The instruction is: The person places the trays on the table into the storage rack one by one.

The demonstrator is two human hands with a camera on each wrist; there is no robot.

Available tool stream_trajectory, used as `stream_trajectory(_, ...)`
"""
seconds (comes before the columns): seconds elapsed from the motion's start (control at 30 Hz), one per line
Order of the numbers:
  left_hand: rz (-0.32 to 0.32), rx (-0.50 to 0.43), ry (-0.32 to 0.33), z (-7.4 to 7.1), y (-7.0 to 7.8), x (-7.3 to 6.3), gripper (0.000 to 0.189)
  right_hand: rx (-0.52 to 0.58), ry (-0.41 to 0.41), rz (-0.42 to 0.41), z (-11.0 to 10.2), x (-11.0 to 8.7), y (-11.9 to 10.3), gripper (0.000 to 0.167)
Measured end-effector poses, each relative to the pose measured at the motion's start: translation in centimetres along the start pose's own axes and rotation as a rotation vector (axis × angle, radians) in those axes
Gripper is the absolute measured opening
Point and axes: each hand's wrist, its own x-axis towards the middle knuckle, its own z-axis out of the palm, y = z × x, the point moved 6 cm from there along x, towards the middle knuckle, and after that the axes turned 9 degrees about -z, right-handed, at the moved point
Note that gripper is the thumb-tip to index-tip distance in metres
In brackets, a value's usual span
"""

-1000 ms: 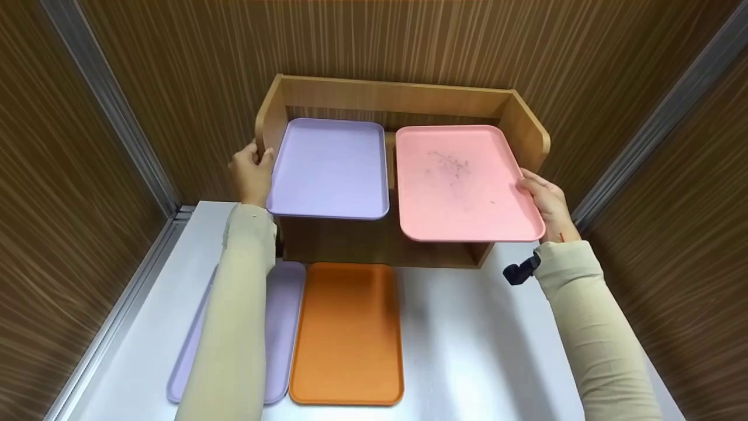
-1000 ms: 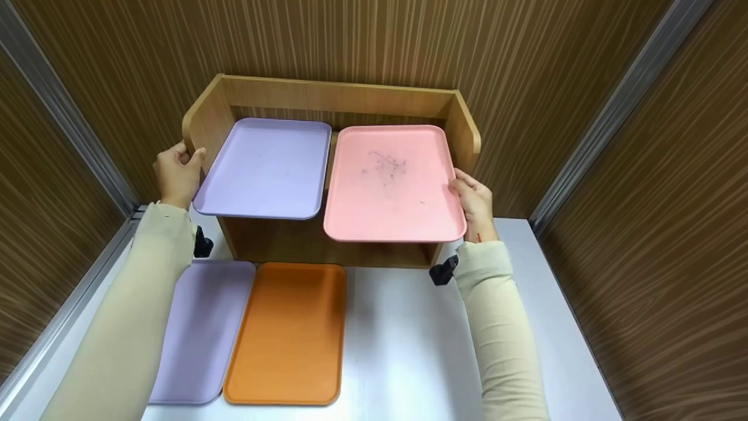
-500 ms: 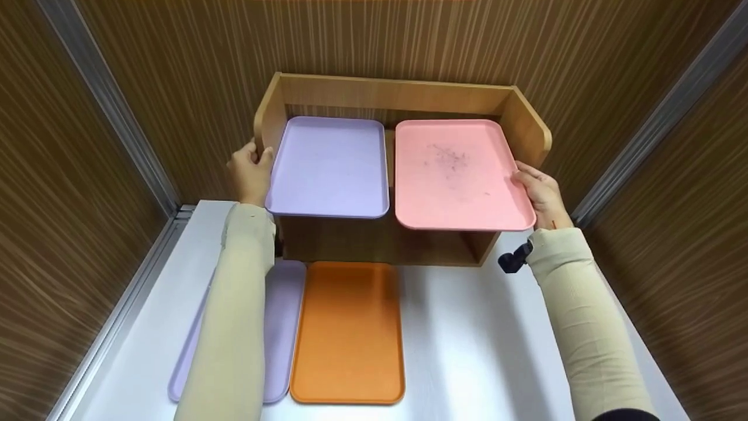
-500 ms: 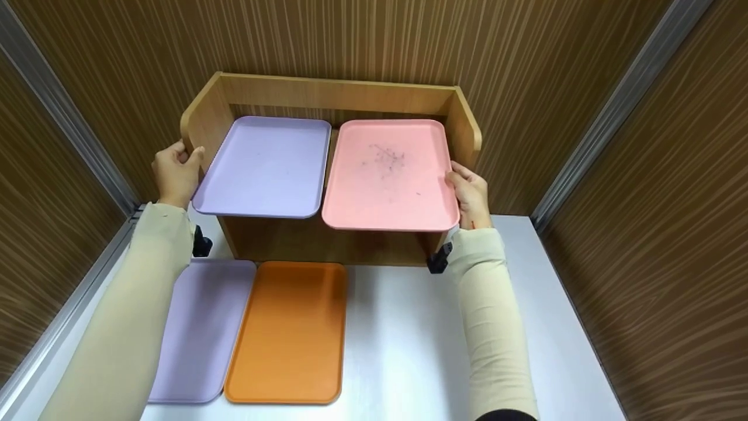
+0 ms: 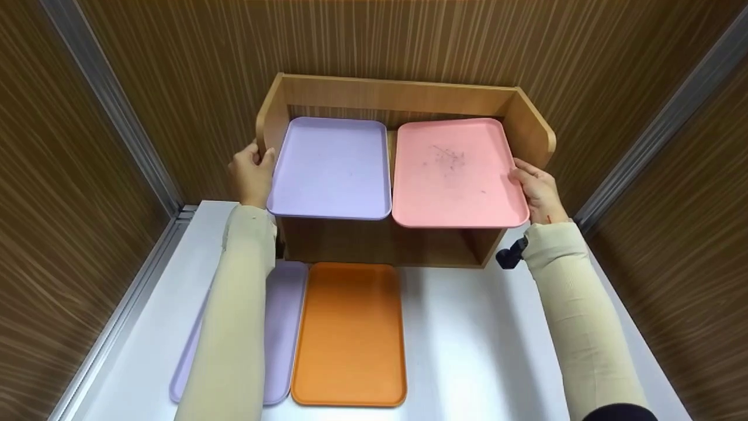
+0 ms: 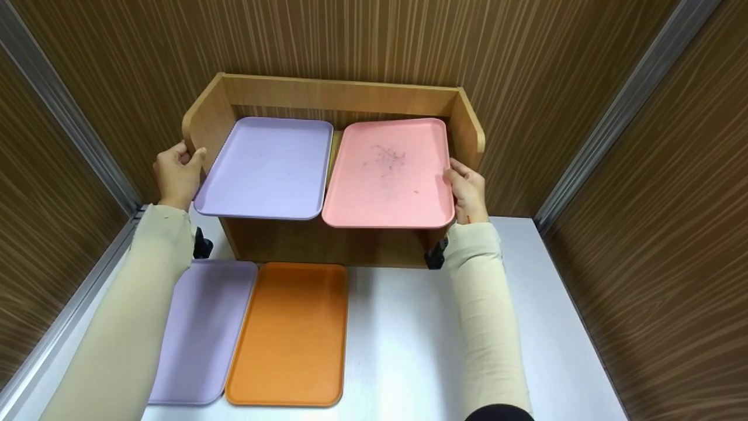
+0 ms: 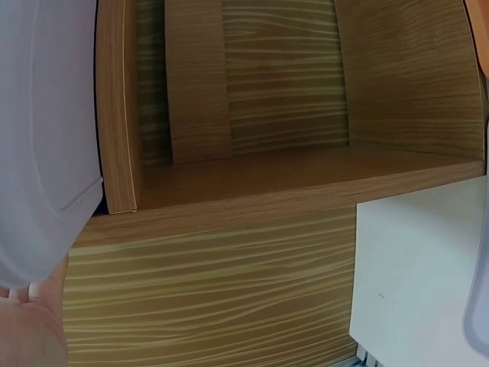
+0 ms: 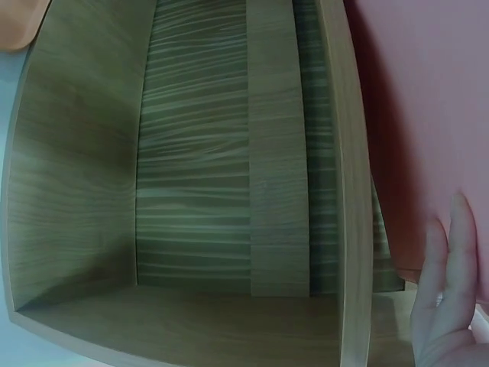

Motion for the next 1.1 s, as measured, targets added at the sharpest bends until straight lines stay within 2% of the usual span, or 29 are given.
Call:
stream_trajectory(0.3,-0.024,-0.026,-0.039,0.1,-0.1,0.0,0.022,-0.003,-0.019,0.003,-0.1,-0.2,-0.2,0.054)
stream_trajectory(0.43,-0.019,-0.03,-0.038,0.0,-0.1,0.0,0.022,0.02,-0.057,0.015,0.0,-0.3,-0.1,0.053)
stream_trajectory(0.6,-0.032,-0.03,-0.049,-0.2,-0.1,0.0,0.024,0.041,-0.122,0.066,0.4,-0.4,0.2,0.055)
stream_trajectory(0.73,-0.034,-0.012,-0.044,-0.1,-0.2,0.0,0.022,0.013,-0.131,0.13,0.4,-0.6,0.6,0.053)
stream_trajectory(0.83,-0.023,0.0,-0.031,-0.1,-0.1,0.0,0.02,0.012,-0.137,0.141,0.3,-0.6,0.8,0.053)
stream_trajectory(1.03,-0.028,0.011,-0.029,0.0,-0.1,-0.1,0.019,0.198,-0.155,0.087,-0.1,-0.5,0.9,0.046)
stream_trajectory(1.1,-0.028,0.001,-0.032,0.0,-0.1,-0.2,0.019,0.223,-0.175,0.083,-0.1,-0.5,0.9,0.049)
